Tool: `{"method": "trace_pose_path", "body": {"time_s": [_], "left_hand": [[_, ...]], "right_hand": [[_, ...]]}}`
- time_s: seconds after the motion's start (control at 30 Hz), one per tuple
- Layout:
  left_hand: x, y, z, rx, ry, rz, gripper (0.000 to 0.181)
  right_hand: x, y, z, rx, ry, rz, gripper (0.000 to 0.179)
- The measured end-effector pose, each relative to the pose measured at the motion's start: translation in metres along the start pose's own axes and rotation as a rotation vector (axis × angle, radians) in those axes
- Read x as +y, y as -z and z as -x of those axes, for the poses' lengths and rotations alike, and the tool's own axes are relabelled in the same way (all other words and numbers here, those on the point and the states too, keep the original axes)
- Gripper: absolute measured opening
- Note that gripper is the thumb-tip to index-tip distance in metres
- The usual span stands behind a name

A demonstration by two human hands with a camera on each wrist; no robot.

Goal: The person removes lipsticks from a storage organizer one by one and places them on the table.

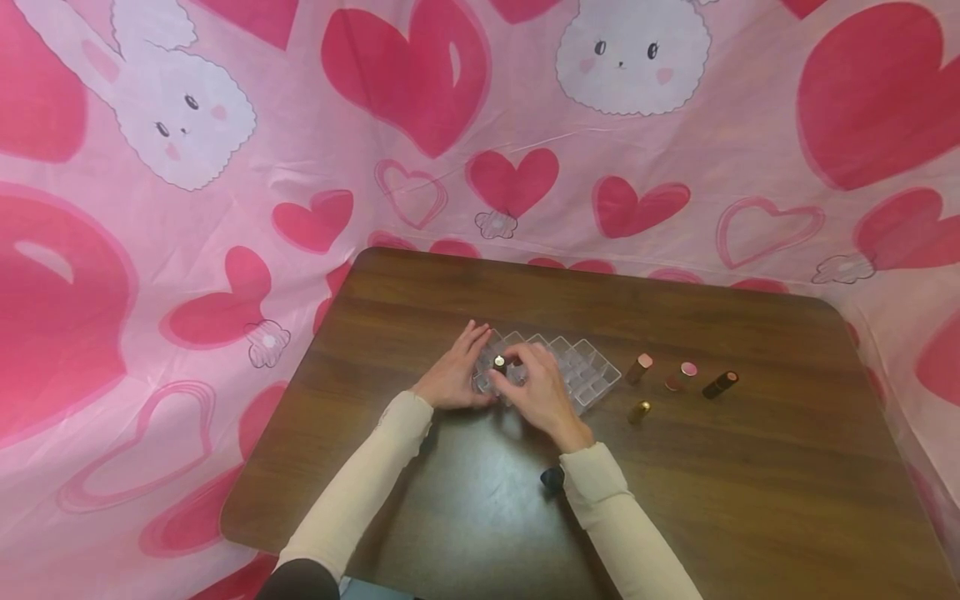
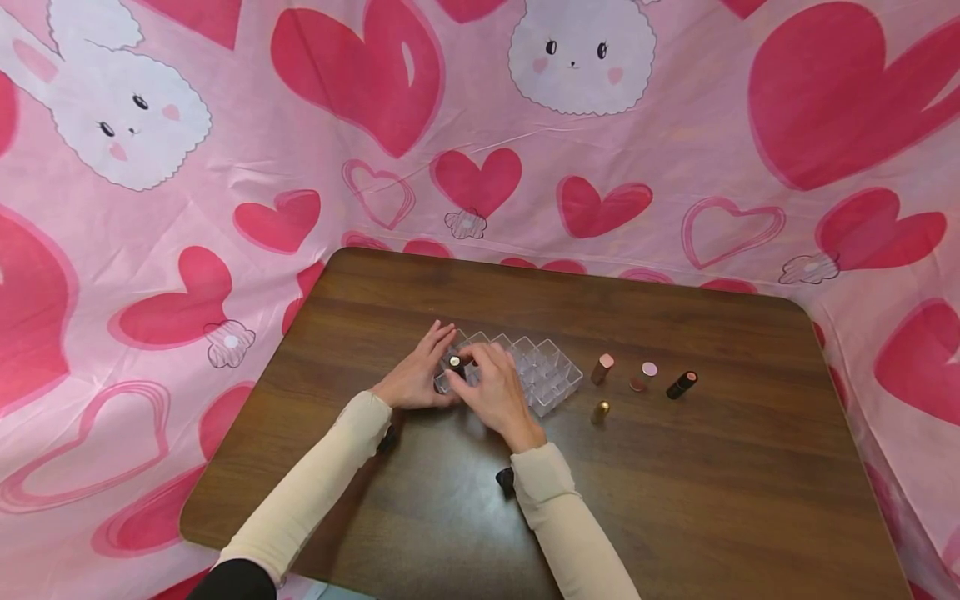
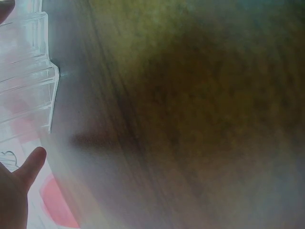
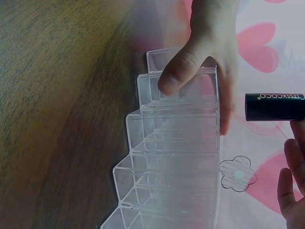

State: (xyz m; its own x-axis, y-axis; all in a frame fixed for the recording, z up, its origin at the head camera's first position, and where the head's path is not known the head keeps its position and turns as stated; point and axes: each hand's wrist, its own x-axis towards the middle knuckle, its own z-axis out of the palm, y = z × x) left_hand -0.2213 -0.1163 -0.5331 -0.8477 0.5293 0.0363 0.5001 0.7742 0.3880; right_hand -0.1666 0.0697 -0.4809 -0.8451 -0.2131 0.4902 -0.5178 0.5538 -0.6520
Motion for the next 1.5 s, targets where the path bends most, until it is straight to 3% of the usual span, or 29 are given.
{"method": "trace_pose_path", "body": {"time_s": [0.37,0.67,1.5], "left_hand": [[0.0,0.001,0.001,0.002,0.0,0.015,0.113],[-0.001,0.0,0.001,-0.006,0.013,0.0,0.114],[-0.003,-0.001,0.0,-0.004,-0.015,0.008,0.114]], "right_hand": [[-0.001,0.007,-0.001,0.017,-0.008,-0.003,0.024],[0.0,0.013,-0.002,0.058,0.045,0.02,0.023],[0.004,0.032,0.001,0.091,0.01,0.015,0.022]]}}
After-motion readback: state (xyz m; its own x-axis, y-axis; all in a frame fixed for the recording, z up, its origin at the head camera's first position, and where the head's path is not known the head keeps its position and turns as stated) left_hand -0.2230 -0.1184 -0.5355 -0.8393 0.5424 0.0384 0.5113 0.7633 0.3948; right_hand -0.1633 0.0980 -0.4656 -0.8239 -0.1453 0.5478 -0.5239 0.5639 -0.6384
